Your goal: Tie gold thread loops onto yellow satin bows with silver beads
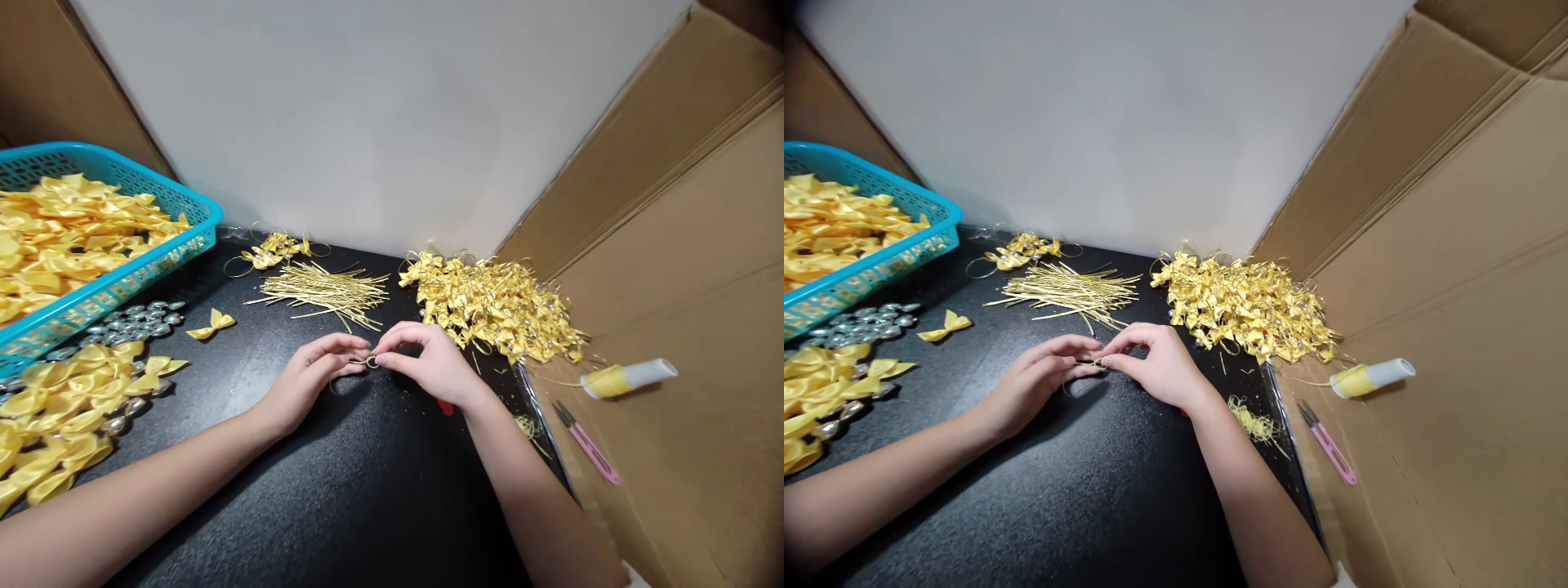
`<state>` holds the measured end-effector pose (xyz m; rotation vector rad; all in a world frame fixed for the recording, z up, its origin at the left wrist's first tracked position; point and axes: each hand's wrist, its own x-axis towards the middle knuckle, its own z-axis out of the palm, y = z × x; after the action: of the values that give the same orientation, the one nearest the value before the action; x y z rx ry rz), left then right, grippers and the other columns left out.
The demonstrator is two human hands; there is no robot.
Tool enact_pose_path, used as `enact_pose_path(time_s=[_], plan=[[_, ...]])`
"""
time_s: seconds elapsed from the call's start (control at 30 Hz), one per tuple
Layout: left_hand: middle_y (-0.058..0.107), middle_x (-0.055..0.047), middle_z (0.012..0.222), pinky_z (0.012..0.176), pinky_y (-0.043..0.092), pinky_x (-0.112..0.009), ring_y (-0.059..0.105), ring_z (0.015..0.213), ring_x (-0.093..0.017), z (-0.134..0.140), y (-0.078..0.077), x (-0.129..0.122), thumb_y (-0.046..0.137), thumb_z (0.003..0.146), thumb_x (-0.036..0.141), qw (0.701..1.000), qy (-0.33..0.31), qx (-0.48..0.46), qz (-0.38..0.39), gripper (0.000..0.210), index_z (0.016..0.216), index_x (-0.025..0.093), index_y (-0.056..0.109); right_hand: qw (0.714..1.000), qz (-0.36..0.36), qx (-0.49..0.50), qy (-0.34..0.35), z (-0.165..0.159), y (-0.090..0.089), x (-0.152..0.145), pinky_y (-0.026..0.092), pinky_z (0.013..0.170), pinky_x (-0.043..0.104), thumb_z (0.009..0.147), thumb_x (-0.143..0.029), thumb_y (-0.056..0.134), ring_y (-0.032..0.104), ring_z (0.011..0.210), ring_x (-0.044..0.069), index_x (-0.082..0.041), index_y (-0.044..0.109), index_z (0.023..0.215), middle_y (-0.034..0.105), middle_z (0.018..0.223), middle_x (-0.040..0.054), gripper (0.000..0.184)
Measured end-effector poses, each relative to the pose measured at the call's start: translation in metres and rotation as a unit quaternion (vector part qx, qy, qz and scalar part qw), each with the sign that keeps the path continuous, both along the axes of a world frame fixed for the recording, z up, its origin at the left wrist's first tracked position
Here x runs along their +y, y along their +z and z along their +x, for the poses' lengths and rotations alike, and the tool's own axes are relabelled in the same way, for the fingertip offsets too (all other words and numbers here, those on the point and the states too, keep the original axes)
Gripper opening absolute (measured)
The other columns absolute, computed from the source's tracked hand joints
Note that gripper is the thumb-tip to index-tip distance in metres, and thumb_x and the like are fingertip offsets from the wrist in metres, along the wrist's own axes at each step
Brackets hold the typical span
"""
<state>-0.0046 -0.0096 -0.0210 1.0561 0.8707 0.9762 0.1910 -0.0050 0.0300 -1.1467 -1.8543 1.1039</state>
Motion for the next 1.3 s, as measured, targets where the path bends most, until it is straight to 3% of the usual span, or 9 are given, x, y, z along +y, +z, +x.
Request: enact_pose_path(time_s=[0.07, 0.17, 0.33, 0.57, 0.67, 0.83, 1.03, 1.3], plan=[[0.07, -0.007, 0.104, 0.094, 0.049, -0.039, 0.062, 0.105, -0.025, -0.002, 0.001, 0.003, 0.062, 0.075, 0.027, 0.999, 0.046, -0.015, 0.021, 0.024, 0.096, 0.017, 0.07, 1.0, 0.009, 0.005, -0.002, 0.0, -0.001, 0.001, 0.048, 0.078, 0.03, 0.078, -0.012, 0.072, 0.063, 0.081, 0.014, -0.02, 0.074, 0.076, 0.069, 0.083, 0.0008, 0.008], [0.069, -0.004, 0.099, 0.092, 0.049, -0.035, 0.062, 0.1, -0.022, -0.003, 0.01, 0.006, 0.067, 0.073, 0.024, 0.994, 0.068, 0.042, 0.077, 0.019, 0.091, 0.018, 0.067, 1.0, 0.017, 0.007, -0.004, 0.0, -0.002, 0.001, 0.048, 0.08, 0.031, 0.077, -0.012, 0.073, 0.063, 0.084, 0.014, -0.021, 0.074, 0.076, 0.068, 0.086, 0.0005, 0.01], [0.068, -0.001, 0.075, 0.077, 0.049, -0.03, 0.061, 0.075, -0.016, 0.001, 0.021, 0.004, 0.069, 0.074, 0.029, 0.989, -0.094, 0.113, 0.013, 0.014, 0.077, 0.017, 0.063, 1.0, 0.023, 0.014, -0.011, -0.001, -0.005, 0.002, 0.048, 0.08, 0.032, 0.077, -0.011, 0.073, 0.063, 0.086, 0.014, -0.022, 0.075, 0.076, 0.067, 0.089, 0.0004, 0.011], [0.068, -0.002, 0.083, 0.08, 0.046, -0.028, 0.061, 0.081, -0.015, 0.003, 0.017, 0.003, 0.069, 0.078, 0.036, 0.987, -0.146, 0.056, -0.023, 0.023, 0.084, 0.015, 0.065, 0.999, 0.024, 0.028, -0.008, -0.002, -0.01, 0.002, 0.048, 0.08, 0.031, 0.076, -0.01, 0.074, 0.063, 0.085, 0.014, -0.021, 0.075, 0.077, 0.068, 0.089, 0.0005, 0.012], [0.063, 0.0, 0.074, 0.068, 0.043, -0.023, 0.055, 0.069, -0.011, 0.002, 0.015, 0.003, 0.066, 0.081, 0.041, 0.989, -0.136, 0.05, -0.027, 0.027, 0.079, 0.015, 0.062, 0.999, 0.023, 0.025, -0.005, -0.003, -0.01, 0.001, 0.048, 0.081, 0.031, 0.076, -0.01, 0.074, 0.063, 0.086, 0.014, -0.021, 0.075, 0.076, 0.068, 0.089, 0.0005, 0.011], [0.039, 0.009, 0.057, 0.047, 0.023, -0.018, 0.03, 0.051, -0.007, 0.001, 0.011, 0.001, 0.062, 0.082, 0.046, 0.99, -0.113, 0.085, 0.001, 0.031, 0.075, 0.017, 0.056, 1.0, 0.006, 0.018, 0.001, -0.005, -0.009, 0.0, 0.048, 0.082, 0.031, 0.075, -0.012, 0.076, 0.063, 0.085, 0.014, -0.021, 0.075, 0.075, 0.067, 0.087, 0.0003, 0.009], [0.034, 0.009, 0.051, 0.044, 0.018, -0.02, 0.026, 0.046, -0.007, 0.0, 0.011, -0.001, 0.061, 0.081, 0.05, 0.983, -0.113, 0.144, 0.008, 0.035, 0.075, 0.016, 0.06, 1.0, 0.009, 0.021, 0.011, -0.005, -0.007, 0.0, 0.048, 0.082, 0.03, 0.075, -0.014, 0.076, 0.063, 0.084, 0.014, -0.021, 0.075, 0.076, 0.067, 0.086, 0.0001, 0.007], [0.034, 0.009, 0.044, 0.041, 0.017, -0.021, 0.027, 0.042, -0.006, 0.004, 0.017, -0.003, 0.068, 0.073, 0.045, 0.986, -0.093, 0.141, 0.0, 0.032, 0.074, 0.013, 0.072, 0.999, 0.021, 0.002, 0.047, -0.002, -0.001, -0.002, 0.05, 0.083, 0.03, 0.077, -0.016, 0.076, 0.064, 0.084, 0.014, -0.021, 0.075, 0.077, 0.068, 0.086, 0.0006, 0.005]])
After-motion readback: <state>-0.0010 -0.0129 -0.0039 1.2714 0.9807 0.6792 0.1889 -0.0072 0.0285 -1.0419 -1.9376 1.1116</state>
